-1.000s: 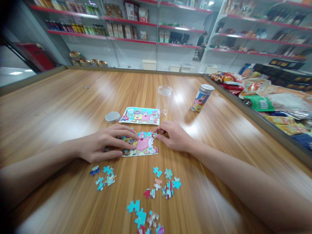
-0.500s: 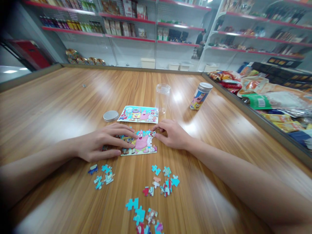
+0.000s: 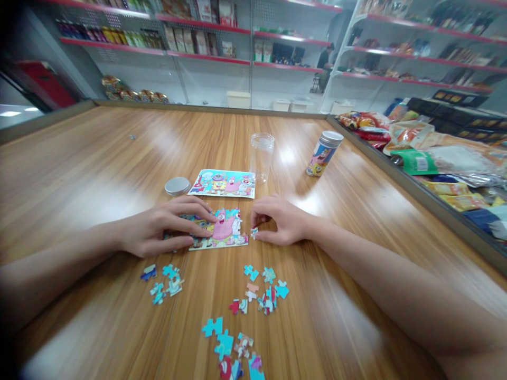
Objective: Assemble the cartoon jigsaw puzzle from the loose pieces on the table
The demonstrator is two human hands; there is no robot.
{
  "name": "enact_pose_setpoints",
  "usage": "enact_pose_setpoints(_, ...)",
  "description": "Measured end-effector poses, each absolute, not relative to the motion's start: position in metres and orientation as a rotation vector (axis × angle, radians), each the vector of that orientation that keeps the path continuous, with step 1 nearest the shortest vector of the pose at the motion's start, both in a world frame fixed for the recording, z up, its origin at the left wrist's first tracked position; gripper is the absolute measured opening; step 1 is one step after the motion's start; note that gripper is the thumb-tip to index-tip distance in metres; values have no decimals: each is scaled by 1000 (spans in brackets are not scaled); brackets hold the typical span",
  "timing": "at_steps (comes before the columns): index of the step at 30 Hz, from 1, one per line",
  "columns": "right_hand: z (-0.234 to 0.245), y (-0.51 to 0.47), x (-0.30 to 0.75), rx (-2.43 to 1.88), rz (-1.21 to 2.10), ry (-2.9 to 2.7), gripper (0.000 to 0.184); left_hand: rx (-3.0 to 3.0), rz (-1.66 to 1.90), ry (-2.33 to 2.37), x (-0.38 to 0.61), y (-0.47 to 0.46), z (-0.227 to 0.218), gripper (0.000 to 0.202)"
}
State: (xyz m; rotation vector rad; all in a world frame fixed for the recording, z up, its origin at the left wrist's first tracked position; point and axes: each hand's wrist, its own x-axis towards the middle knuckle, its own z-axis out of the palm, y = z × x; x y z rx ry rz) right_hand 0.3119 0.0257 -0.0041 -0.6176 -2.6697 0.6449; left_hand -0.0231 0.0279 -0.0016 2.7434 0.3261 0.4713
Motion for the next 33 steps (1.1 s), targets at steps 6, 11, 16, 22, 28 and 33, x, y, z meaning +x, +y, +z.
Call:
enact_pose_setpoints(6, 0, 23, 311, -547, 722, -2709, 22, 2726, 483, 313, -23, 29, -2, 32)
enact_pose_setpoints(11, -2, 19, 311, -536, 910, -2603, 26, 2737, 472, 326, -23, 28, -2, 29)
enact_pose_setpoints(16, -7, 11, 305, -577, 1220, -2474, 24, 2751, 461, 330, -23, 28, -3, 29)
enact_pose_setpoints(22, -12, 16, 307, -847, 1230, -2102, 31, 2748, 463, 328, -24, 28, -2, 30)
enact_pose_setpoints(28, -11, 19, 314, -671, 1101, -2504, 27, 2738, 474, 333, -23, 28, -2, 29)
enact_pose_setpoints(33, -8, 20, 313, -599, 893, -2655, 27, 2751, 448, 333, -24, 28, -2, 32)
